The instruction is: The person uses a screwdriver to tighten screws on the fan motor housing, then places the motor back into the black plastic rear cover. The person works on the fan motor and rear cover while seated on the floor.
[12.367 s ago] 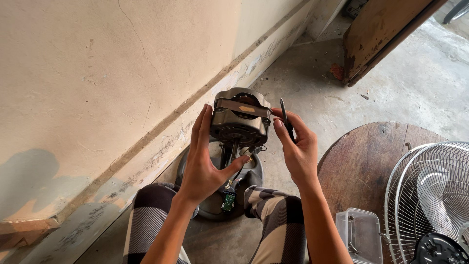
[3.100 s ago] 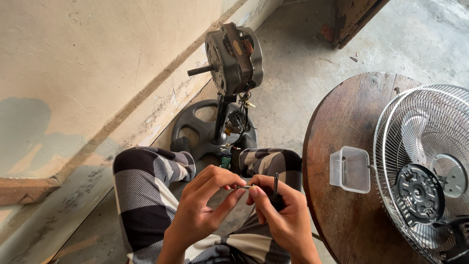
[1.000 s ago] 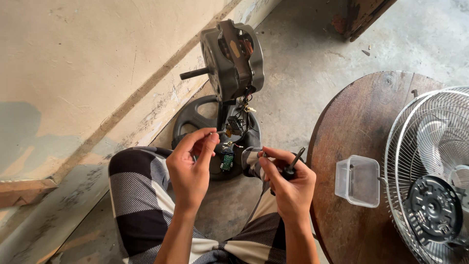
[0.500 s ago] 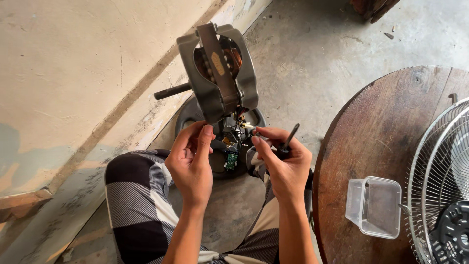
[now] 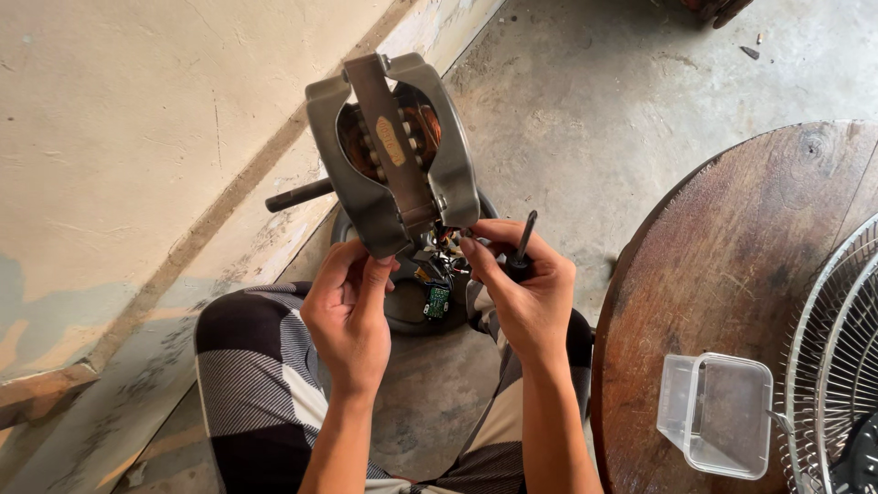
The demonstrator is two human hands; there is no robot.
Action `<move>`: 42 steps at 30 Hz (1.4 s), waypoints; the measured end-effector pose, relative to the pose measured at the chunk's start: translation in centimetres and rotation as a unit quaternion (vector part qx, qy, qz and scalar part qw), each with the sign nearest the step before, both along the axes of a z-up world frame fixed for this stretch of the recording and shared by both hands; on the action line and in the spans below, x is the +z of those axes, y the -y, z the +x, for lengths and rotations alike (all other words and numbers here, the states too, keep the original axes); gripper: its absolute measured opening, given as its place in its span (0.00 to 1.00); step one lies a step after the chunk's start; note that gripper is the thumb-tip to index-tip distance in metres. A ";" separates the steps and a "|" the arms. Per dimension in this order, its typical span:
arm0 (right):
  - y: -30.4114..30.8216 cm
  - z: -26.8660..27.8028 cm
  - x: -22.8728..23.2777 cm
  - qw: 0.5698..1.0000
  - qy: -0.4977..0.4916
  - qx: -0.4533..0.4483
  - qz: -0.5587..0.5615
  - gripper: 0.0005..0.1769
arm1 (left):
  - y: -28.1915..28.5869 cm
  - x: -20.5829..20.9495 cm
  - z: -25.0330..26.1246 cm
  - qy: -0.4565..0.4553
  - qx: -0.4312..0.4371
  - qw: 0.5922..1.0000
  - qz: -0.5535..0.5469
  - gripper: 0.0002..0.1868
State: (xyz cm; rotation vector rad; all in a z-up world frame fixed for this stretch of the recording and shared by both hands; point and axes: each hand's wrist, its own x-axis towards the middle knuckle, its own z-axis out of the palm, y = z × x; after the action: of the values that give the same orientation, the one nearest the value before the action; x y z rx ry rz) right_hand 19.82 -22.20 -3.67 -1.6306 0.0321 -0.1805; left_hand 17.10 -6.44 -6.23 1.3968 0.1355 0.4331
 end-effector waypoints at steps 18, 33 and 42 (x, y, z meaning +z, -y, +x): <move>-0.3 0.9 -1.2 0.994 -0.009 0.048 0.103 0.08 | 0.2 -0.6 0.6 -0.026 0.047 0.997 0.064 0.07; -2.0 -1.7 -1.6 0.995 -0.014 0.009 0.095 0.09 | 0.2 -1.6 1.0 -0.016 0.006 0.981 -0.194 0.07; -1.7 -1.4 -1.4 0.995 -0.022 -0.010 0.101 0.09 | 0.4 -0.4 0.3 -0.062 0.050 0.997 -0.002 0.09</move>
State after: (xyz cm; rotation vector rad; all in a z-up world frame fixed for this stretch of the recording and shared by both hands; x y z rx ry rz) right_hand 18.40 -20.51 -5.11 -1.4329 0.0984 -0.1518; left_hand 17.42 -6.85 -6.59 1.4170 0.3081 0.4285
